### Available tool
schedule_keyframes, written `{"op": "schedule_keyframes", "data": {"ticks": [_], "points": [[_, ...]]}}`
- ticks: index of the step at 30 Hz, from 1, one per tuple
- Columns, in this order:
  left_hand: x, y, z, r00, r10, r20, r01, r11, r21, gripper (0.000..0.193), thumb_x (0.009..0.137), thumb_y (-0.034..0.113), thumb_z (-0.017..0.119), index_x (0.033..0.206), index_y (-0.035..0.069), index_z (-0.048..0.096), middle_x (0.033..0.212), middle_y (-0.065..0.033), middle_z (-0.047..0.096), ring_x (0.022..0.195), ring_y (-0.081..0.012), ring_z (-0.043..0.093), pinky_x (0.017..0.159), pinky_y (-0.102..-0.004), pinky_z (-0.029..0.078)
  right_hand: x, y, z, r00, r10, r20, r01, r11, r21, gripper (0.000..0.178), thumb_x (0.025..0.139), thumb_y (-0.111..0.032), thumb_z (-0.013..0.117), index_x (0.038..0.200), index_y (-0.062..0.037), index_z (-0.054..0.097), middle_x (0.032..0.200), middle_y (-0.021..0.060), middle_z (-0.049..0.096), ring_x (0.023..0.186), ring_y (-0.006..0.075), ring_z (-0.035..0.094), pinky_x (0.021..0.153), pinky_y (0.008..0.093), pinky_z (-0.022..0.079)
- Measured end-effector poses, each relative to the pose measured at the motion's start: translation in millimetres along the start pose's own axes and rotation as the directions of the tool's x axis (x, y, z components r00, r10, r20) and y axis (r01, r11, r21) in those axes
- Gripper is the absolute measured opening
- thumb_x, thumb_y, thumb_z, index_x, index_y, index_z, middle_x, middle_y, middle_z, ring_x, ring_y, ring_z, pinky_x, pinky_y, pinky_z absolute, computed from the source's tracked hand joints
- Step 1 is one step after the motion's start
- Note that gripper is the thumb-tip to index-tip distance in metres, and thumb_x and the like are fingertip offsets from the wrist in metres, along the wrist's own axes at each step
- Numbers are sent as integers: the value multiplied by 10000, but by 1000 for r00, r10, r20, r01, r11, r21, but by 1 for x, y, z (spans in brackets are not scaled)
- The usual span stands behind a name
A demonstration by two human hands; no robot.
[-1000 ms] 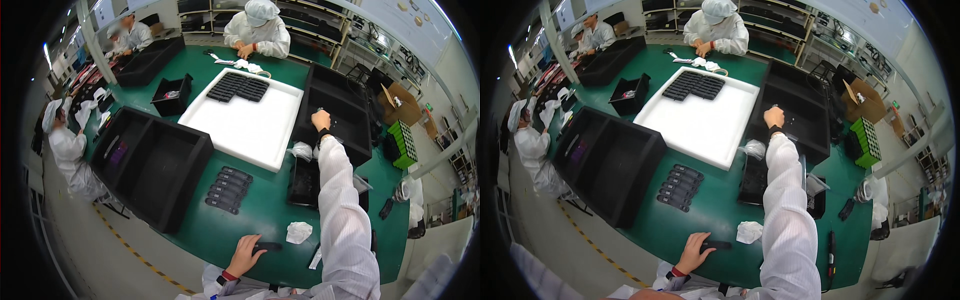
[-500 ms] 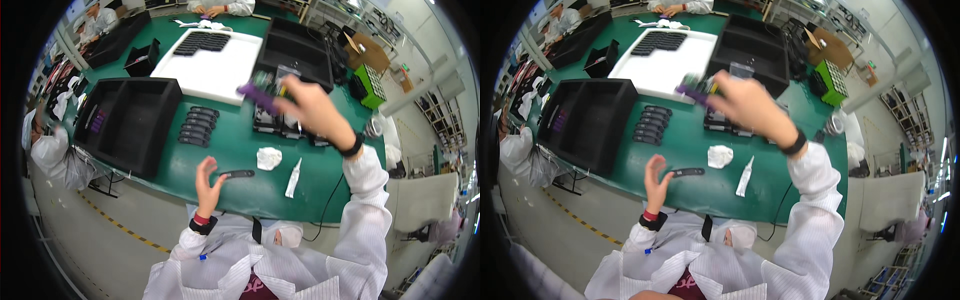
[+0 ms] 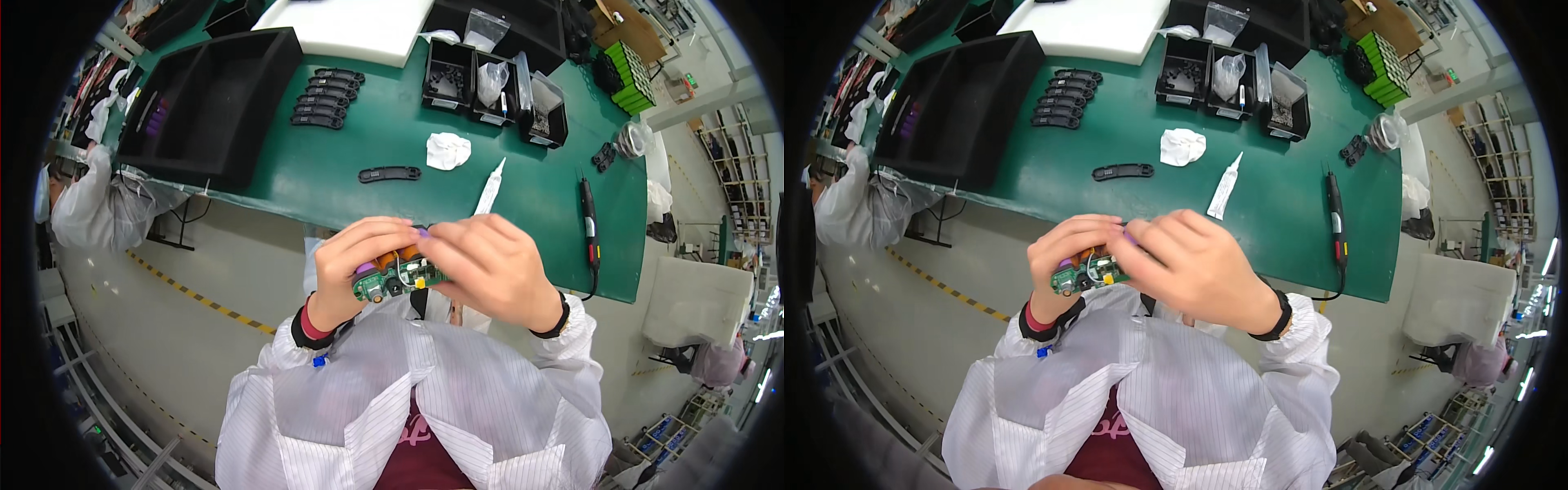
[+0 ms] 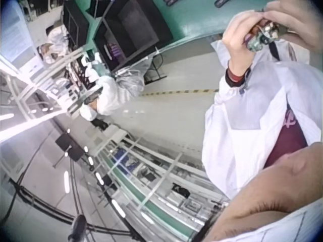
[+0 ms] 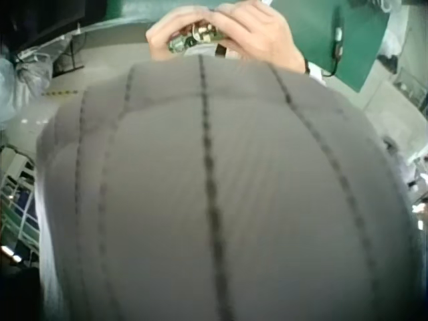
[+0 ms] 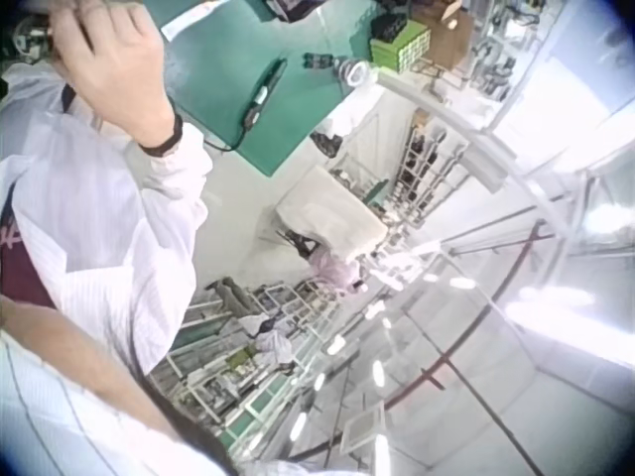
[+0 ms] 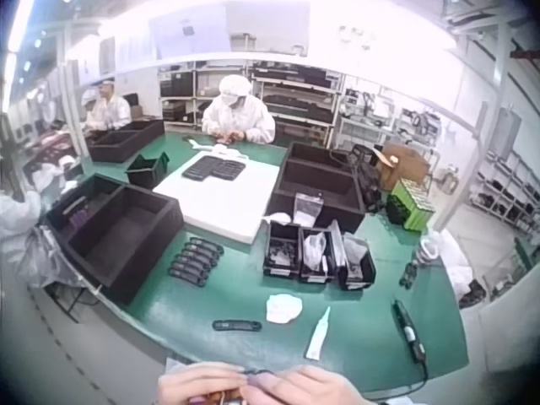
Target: The person assembles a battery pack by applying adhesive to purple cylindrical cells and a green circuit board. They insert the cells into a black plastic housing, secure the board, and use a hot air gun to heat the assembly. The person then uses a screwdriver to fasten the housing and places the completed unit into a black tray.
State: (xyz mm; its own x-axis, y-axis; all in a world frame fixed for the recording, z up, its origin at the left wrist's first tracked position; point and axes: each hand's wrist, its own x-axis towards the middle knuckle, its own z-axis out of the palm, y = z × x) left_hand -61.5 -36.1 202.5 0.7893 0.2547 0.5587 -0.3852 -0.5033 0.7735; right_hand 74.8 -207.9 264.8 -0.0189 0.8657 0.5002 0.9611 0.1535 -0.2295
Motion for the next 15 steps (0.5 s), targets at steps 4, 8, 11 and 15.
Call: {"op": "schedule_keyframes", "data": {"ticks": [4, 8, 11, 15], "points": [[-1, -1, 0, 998, 67, -15, -67, 998, -14, 379, 707, 91, 801, 1064, -18, 732, 1044, -143, 738, 1010, -331, 722, 865, -393, 582, -8, -4, 8, 980, 126, -155, -88, 968, 233, 596, 640, -178, 907, 1152, -24, 645, 1112, 128, 697, 980, 304, 688, 820, 407, 542], [-3, -5, 1, 998, 65, -14, -65, 997, -34, 379, 701, 88, 796, 1059, -17, 728, 1046, -143, 737, 1005, -329, 722, 861, -394, 584, -11, -6, 17, 956, 144, -256, -69, 957, 282, 629, 625, -194, 937, 1156, -28, 643, 1128, 132, 701, 1020, 324, 688, 858, 416, 545], [-2, -2, 1, 1000, 7, -24, -8, 999, -32, 378, 696, 82, 795, 1055, -13, 727, 1042, -143, 737, 1000, -328, 723, 854, -393, 586, -19, 2, 28, 956, 61, -287, 6, 974, 226, 632, 618, -196, 948, 1147, -31, 644, 1137, 134, 698, 1035, 332, 683, 868, 413, 546], [-1, -4, 2, 999, 40, -34, -41, 999, -30, 363, 703, 92, 787, 1050, -3, 738, 1037, -144, 738, 1004, -330, 724, 855, -397, 586, -15, 6, 28, 932, 125, -340, -17, 953, 302, 641, 599, -214, 966, 1123, -33, 644, 1114, 140, 692, 1030, 324, 671, 860, 401, 545]]}}
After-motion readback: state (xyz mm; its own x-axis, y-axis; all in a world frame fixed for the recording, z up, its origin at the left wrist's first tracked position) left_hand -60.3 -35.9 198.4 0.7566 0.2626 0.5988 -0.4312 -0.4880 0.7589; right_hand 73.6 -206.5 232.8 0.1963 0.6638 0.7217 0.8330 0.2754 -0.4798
